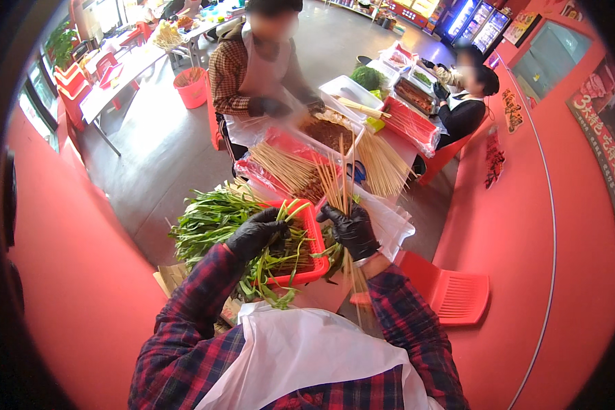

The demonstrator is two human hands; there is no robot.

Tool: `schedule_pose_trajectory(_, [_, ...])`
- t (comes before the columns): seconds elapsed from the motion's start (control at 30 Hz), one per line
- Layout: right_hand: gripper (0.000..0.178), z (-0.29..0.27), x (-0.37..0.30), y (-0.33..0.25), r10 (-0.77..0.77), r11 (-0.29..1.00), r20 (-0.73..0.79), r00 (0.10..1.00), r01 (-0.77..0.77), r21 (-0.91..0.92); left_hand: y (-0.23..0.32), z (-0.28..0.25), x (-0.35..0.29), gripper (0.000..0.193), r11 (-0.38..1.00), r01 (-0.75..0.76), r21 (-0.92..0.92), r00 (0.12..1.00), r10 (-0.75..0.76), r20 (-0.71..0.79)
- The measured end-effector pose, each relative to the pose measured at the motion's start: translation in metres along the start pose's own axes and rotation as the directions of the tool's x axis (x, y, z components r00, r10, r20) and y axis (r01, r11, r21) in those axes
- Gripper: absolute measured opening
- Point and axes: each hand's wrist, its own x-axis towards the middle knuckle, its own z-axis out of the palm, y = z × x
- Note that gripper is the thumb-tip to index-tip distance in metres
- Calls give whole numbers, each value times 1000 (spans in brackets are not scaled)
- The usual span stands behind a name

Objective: The person repeatedly picks up green leafy vegetables and wooden skewers, then threads the vegetables onto the skewers one by one. The finished skewers are placed into a clear container on the counter.

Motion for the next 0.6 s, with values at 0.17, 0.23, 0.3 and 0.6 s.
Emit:
schedule_pose_trajectory(0.17, [20, -8, -33, -21, 141, 977, 125, 982, -158, 139, 8, 4, -6, 15, 992, -14, -122, 1000, 15, 3])
schedule_pose_trajectory(0.23, [16, -10, -51, -26, 265, 963, 183, 947, -270, 0, 5, 1, -7, 18, 985, -36, -170, 999, 42, 30])
schedule_pose_trajectory(0.3, [12, -3, -62, -39, 302, 950, 191, 934, -312, 23, 4, 6, -9, 18, 976, -53, -212, 999, 54, 1])
schedule_pose_trajectory(0.6, [18, 6, -75, -19, 306, 945, 125, 944, -317, 83, -5, 8, -10, 16, 965, -34, -258, 999, 40, 15])
